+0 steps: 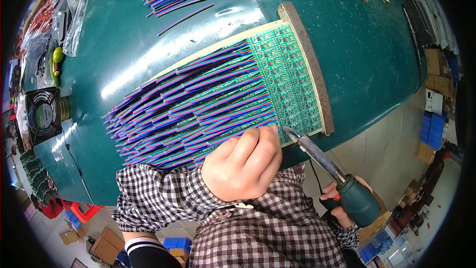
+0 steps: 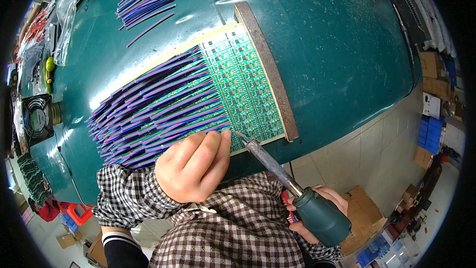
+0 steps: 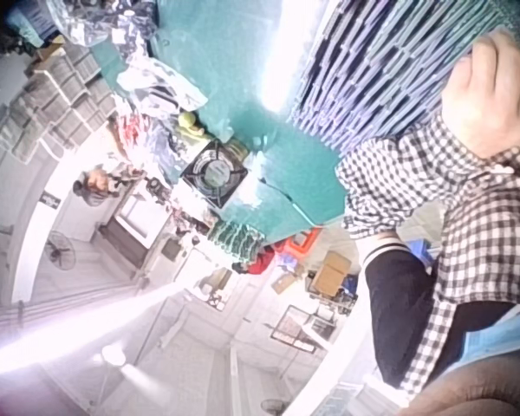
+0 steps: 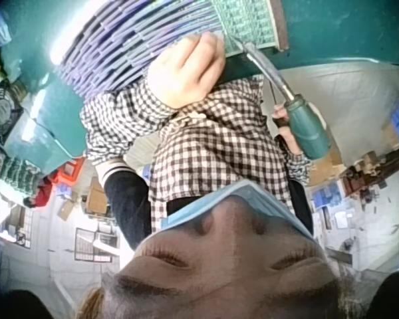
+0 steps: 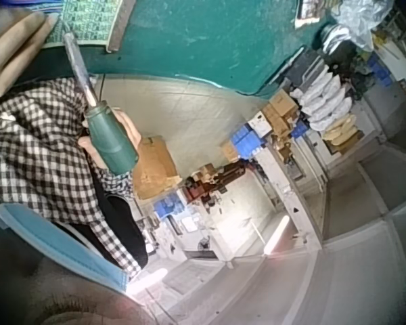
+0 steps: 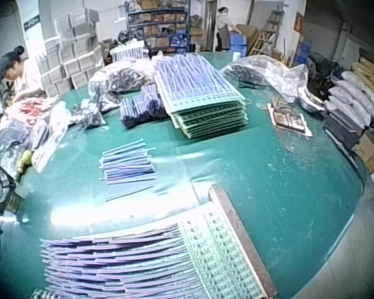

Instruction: The person places multi-wire ribbon cables onto a circuit board panel by hand and solders them in place using a soldering tool.

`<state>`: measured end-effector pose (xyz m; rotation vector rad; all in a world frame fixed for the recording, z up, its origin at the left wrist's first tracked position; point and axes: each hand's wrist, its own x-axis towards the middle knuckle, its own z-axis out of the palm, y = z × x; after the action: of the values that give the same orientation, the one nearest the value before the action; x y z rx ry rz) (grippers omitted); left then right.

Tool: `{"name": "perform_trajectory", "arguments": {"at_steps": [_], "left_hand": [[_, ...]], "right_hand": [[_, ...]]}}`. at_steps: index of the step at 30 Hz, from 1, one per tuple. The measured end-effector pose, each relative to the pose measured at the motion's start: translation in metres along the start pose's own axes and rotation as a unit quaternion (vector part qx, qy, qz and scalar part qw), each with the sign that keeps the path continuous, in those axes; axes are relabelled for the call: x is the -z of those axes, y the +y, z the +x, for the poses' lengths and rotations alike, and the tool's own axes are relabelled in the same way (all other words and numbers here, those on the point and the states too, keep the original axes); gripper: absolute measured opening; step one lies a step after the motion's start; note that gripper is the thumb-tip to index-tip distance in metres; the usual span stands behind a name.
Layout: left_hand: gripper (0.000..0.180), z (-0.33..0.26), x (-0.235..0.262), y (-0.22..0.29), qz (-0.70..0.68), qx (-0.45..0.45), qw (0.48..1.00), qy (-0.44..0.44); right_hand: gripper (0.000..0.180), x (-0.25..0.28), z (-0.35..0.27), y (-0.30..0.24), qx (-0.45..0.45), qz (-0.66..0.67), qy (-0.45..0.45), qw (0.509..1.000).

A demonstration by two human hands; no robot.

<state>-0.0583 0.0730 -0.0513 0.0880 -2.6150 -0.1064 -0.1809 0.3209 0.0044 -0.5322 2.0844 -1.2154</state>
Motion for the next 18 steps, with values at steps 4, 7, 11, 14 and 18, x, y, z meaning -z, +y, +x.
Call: {"name": "perform_trajectory", "arguments": {"at_steps": [4, 7, 11, 14, 18], "left_hand": [[0.022, -0.0007, 0.0005, -0.0003, 0.000, 0.004, 1.000, 0.000], [0.022, -0.0007, 0.0009, -0.0004, 0.001, 0.001, 1.000, -0.001], [0.022, -0.0005, 0.0009, -0.0010, 0.001, -0.002, 1.000, -0.002], [0.023, -0.0002, 0.0015, -0.0010, -0.002, 0.001, 1.000, -0.002], [0.023, -0.0001, 0.0009, -0.0022, -0.006, 0.000, 1.000, -0.002]], "right_hand": [[0.049, 0.0054, -0.0011, 0.0056, 0.006, -0.020, -0.017, 1.000], [0.048, 0.0035, -0.0036, 0.0086, 0.009, -0.021, -0.002, 1.000], [0.047, 0.0046, 0.0007, 0.0038, 0.009, -0.021, -0.020, 1.000], [0.046, 0.0049, 0.0014, 0.0031, 0.012, -0.017, -0.024, 0.999], [0.045, 0.0061, 0.0008, 0.0056, 0.011, -0.022, -0.025, 0.999]]}}
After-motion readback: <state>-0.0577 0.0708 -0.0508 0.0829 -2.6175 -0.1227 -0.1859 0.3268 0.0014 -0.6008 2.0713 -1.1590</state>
